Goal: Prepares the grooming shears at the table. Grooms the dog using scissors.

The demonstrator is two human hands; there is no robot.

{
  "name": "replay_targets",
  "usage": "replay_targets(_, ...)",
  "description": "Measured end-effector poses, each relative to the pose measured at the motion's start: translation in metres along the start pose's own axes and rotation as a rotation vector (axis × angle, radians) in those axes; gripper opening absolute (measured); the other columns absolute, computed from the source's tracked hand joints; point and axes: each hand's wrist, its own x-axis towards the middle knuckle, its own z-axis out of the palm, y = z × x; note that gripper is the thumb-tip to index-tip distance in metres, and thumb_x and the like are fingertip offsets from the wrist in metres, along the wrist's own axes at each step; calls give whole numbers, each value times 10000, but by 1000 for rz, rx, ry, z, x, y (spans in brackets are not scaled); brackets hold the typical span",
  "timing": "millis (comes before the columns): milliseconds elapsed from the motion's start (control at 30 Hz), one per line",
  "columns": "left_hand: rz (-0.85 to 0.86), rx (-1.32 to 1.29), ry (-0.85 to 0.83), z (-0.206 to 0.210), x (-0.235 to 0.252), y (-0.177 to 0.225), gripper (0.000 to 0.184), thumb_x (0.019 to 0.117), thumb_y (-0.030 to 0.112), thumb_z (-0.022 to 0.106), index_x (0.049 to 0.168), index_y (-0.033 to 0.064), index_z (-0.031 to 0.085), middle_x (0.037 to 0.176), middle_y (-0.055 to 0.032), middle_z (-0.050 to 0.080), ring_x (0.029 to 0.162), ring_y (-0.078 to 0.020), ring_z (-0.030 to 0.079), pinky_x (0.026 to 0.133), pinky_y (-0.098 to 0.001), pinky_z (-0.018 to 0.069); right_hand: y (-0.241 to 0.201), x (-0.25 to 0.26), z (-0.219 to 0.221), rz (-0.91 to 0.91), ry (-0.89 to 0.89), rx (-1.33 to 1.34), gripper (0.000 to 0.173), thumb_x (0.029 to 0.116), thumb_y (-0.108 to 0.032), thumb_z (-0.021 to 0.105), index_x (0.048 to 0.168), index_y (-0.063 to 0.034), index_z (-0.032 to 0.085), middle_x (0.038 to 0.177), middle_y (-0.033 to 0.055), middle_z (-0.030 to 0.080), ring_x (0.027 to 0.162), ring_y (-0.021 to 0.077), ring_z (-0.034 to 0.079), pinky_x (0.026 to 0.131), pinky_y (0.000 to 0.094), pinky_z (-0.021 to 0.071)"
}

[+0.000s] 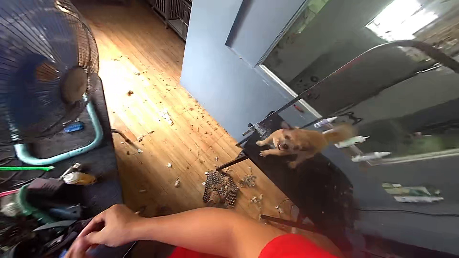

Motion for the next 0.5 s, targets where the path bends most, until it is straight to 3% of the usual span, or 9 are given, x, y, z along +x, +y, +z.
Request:
replay_targets(33, -115, -36, 91, 25, 3, 15, 260, 1062, 267, 548, 1094, 58, 700, 829, 66, 713, 676, -39, 635, 641, -255, 557, -5, -7, -7, -42, 73, -71, 166, 957, -156, 682, 1042, -62, 789, 990, 85, 765, 944, 183, 719, 890, 438, 577)
replay_targets(67, -206, -98, 160, 44, 2, 28, 204, 1042, 240, 579, 1018, 81, 704, 709, 86, 661, 558, -18, 562, 534, -219, 505, -9, -14, -13, -73, 136, -122, 167, 954, -164, 675, 1033, -78, 793, 1004, 71, 769, 973, 174, 719, 912, 437, 576)
replay_targets(100, -279, -173, 204, 57, 3, 39, 178, 1033, 191, 585, 994, 66, 705, 668, 67, 634, 513, -25, 520, 493, -213, 472, -11, -18, -17, -97, 173, -166, 163, 958, -172, 671, 1027, -84, 788, 1010, 64, 768, 986, 169, 719, 923, 432, 579)
replay_targets(167, -397, -358, 232, 69, 9, 49, 183, 1035, 117, 543, 1028, 20, 698, 700, -4, 656, 509, -48, 515, 478, -221, 461, -6, -19, -25, -170, 175, -278, 164, 971, -193, 663, 1027, -93, 780, 1073, 50, 753, 1072, 173, 692, 977, 409, 563)
replay_targets(267, -482, -562, 296, 68, 17, 41, 182, 1031, 108, 551, 1071, -3, 690, 777, -67, 662, 509, -71, 476, 465, -228, 414, 6, -20, -32, -261, 164, -421, 190, 955, -231, 673, 1075, -157, 800, 1284, 17, 666, 1222, 222, 568, 1047, 434, 488)
replay_targets(333, -441, -576, 337, 63, 23, 39, 156, 1011, 68, 579, 1118, -9, 663, 832, -83, 667, 533, -82, 490, 484, -236, 435, 2, -28, -30, -264, 210, -495, 247, 933, -238, 678, 1155, -171, 766, 1275, 35, 649, 1219, 218, 573, 1036, 415, 506)
replay_targets(433, -344, -492, 239, 73, 23, 40, 207, 1031, 102, 523, 1228, 59, 571, 855, -7, 668, 686, -92, 639, 631, -292, 578, 0, -45, -20, -207, 154, -429, 264, 926, -179, 684, 1163, -80, 744, 1168, 101, 717, 1153, 216, 660, 1028, 402, 538)
replay_targets(500, -309, -394, 232, 88, 23, 41, 249, 1048, 111, 484, 1293, 76, 508, 846, 56, 631, 671, -48, 625, 611, -256, 567, 3, -45, -22, -142, 56, -364, 316, 903, -89, 697, 1209, -14, 720, 1190, 164, 707, 1166, 277, 655, 1049, 451, 517)
